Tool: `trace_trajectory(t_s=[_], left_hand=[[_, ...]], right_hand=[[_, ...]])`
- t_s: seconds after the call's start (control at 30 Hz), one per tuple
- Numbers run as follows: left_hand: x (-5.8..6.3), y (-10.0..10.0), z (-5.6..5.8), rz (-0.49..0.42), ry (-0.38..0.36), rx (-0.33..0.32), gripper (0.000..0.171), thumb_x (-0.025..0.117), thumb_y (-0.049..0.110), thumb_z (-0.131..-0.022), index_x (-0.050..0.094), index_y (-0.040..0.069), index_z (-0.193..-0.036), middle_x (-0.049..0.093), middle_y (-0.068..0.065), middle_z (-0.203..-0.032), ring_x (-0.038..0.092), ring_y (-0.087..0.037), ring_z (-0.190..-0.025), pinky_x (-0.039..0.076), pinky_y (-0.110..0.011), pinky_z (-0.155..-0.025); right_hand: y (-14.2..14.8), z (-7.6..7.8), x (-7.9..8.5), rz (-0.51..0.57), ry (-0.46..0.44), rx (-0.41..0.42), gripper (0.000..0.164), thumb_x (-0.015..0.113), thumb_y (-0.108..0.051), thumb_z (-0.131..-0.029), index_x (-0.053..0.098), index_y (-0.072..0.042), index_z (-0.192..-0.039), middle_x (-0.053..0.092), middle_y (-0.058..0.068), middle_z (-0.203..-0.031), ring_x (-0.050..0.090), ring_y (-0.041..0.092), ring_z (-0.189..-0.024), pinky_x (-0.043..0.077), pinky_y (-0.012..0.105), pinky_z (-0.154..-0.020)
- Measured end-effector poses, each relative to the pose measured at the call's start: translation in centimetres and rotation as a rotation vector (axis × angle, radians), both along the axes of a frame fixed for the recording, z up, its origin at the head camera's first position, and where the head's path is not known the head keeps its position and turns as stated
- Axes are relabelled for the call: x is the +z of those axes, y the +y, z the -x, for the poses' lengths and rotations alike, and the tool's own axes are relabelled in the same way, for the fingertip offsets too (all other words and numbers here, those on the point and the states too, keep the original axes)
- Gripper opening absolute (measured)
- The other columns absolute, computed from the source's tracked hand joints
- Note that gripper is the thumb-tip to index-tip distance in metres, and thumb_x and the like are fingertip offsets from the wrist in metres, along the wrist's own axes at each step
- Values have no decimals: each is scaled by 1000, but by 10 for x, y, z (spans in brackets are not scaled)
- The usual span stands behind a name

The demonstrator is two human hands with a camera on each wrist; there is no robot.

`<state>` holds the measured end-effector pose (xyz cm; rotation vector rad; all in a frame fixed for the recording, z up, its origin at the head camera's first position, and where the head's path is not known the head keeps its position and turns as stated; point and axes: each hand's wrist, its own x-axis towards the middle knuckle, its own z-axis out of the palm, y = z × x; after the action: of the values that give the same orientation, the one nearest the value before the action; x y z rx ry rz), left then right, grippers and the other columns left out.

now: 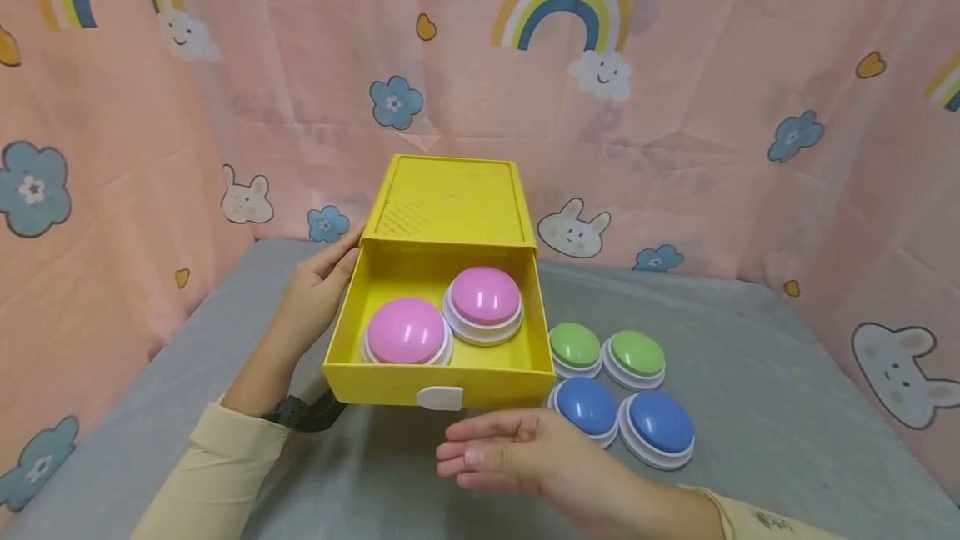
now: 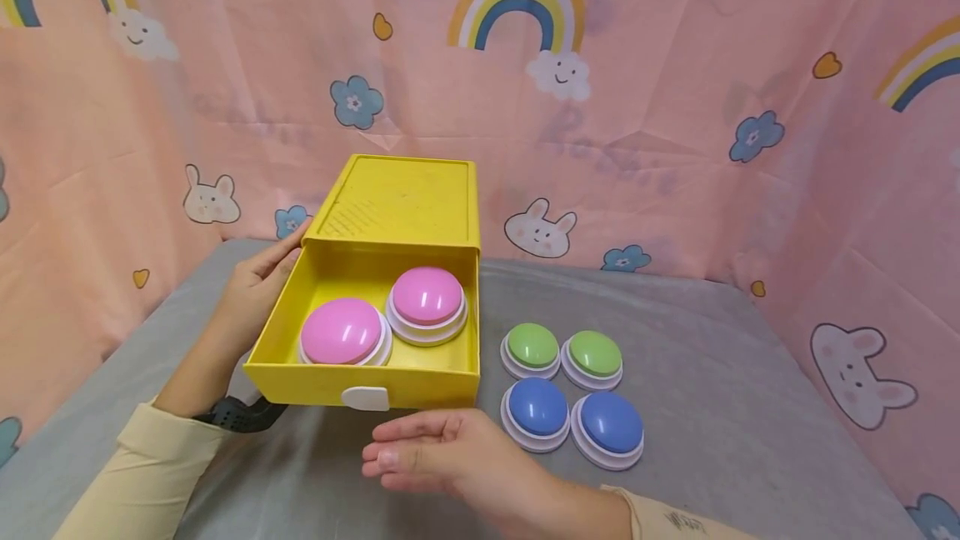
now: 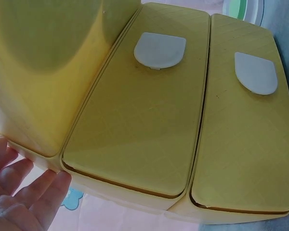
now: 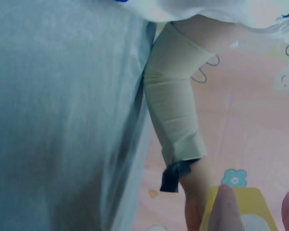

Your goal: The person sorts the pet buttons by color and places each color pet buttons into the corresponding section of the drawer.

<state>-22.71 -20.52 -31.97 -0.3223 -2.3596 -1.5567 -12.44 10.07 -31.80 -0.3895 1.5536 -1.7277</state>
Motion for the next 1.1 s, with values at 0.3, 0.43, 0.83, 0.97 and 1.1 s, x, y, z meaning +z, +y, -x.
trace_trajectory(t_s=[0.3, 0.43, 0.83, 0.97, 1.1], left_hand=[[0, 0, 0, 22, -2, 15, 50, 43, 41, -106, 37, 27, -154, 39, 2, -159, 42, -21, -144, 48, -29, -104], [0, 0, 0, 17, -5, 10, 50, 43, 41, -106, 37, 28, -154, 38, 2, -159, 41, -21, -145, 48, -32, -105], [-2, -1, 0, 10, -9, 7, 52, 43, 42, -106, 36, 27, -155, 39, 2, -159, 44, -22, -143, 51, -19, -99], [-2, -1, 0, 22, -21, 14, 52, 42, 44, -106, 36, 29, -155, 39, 3, -159, 42, -21, -144, 50, -31, -103], [0, -1, 0, 11, -26, 12, 50, 43, 44, -105, 37, 32, -154, 39, 4, -159, 45, -21, -142, 53, -23, -97]], right_hand=[[-7, 2, -2, 70, -105, -30, 50, 60, -23, -101, 52, 9, -137, 65, 22, -130, 69, 23, -115, 53, 35, -102], [-12, 1, -1, 81, -133, -59, 53, 59, -25, -101, 49, 11, -138, 65, 22, -130, 67, 26, -117, 53, 36, -102], [-22, 0, -5, 175, -173, -146, 53, 54, -32, -103, 53, 11, -134, 70, 16, -121, 69, 22, -114, 54, 34, -102], [-25, 0, -3, 164, -198, -175, 57, 54, -36, -103, 52, 11, -135, 71, 16, -121, 69, 22, -113, 54, 34, -100], [-26, 1, 1, 164, -196, -197, 59, 55, -36, -102, 50, 11, -136, 69, 17, -124, 69, 22, -113, 54, 34, -101]])
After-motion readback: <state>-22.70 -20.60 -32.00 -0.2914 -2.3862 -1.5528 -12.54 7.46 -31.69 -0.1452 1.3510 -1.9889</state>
